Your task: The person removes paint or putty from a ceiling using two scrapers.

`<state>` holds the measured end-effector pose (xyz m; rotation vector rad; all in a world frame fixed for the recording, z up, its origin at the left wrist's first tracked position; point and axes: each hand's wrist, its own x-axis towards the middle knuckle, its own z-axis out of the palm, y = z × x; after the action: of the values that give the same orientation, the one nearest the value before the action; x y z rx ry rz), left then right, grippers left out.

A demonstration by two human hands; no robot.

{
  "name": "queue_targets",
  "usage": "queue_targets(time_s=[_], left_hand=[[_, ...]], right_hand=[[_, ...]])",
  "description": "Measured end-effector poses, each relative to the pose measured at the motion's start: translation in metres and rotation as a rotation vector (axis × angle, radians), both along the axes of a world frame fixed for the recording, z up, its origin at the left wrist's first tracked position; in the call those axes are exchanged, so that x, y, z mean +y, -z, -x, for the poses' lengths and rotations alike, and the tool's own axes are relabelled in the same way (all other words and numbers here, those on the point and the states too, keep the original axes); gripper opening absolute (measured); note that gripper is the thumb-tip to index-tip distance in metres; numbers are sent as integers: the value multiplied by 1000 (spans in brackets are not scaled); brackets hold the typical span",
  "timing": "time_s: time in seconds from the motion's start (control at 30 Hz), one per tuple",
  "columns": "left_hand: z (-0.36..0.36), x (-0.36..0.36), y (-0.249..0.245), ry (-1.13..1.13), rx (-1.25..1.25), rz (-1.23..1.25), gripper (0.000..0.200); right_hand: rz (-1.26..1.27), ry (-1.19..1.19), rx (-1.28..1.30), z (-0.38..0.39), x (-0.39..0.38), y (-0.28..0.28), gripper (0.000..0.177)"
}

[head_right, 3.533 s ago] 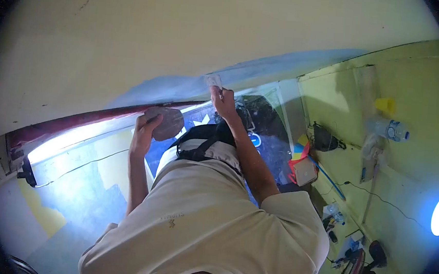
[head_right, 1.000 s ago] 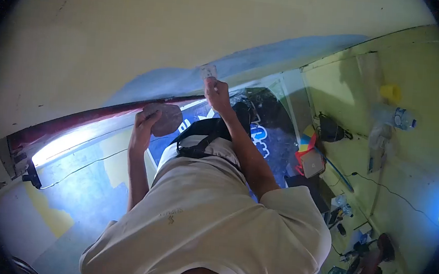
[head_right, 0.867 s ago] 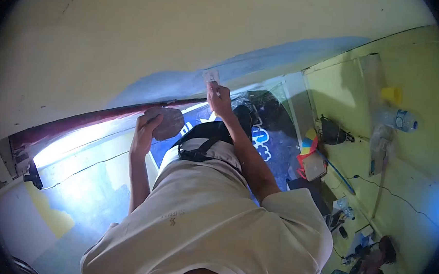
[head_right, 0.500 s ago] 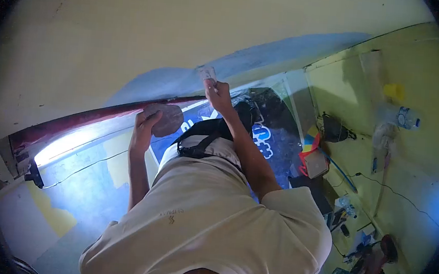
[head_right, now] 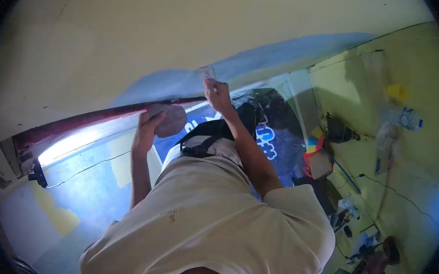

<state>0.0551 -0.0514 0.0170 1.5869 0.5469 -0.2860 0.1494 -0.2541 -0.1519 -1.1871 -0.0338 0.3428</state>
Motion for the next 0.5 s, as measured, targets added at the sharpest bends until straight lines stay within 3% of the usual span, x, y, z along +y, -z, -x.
queue_targets(time_s=[0.13,0.27,0.33,0.37,0.47,0.5], left_hand=[[-1,0,7,-85,-53,12,26],[-1,2,1,28,-34,45,27],[-4,3,6,-19,-5,18,27],[-4,4,7,-17,10,15,28],[1,5,11,-28,10,19,27],[0,4,9,-16,-12,25,27]], right_hand=[[-71,1,-14,3,-1,-26,44],[26,21,-56,3,3,9,46],[56,36,-55,4,0,-28,47],[-80,28,4,5,3,-36,46],[82,107,-96,5,4,-6,52],[18,147,-179,5,8,5,53]])
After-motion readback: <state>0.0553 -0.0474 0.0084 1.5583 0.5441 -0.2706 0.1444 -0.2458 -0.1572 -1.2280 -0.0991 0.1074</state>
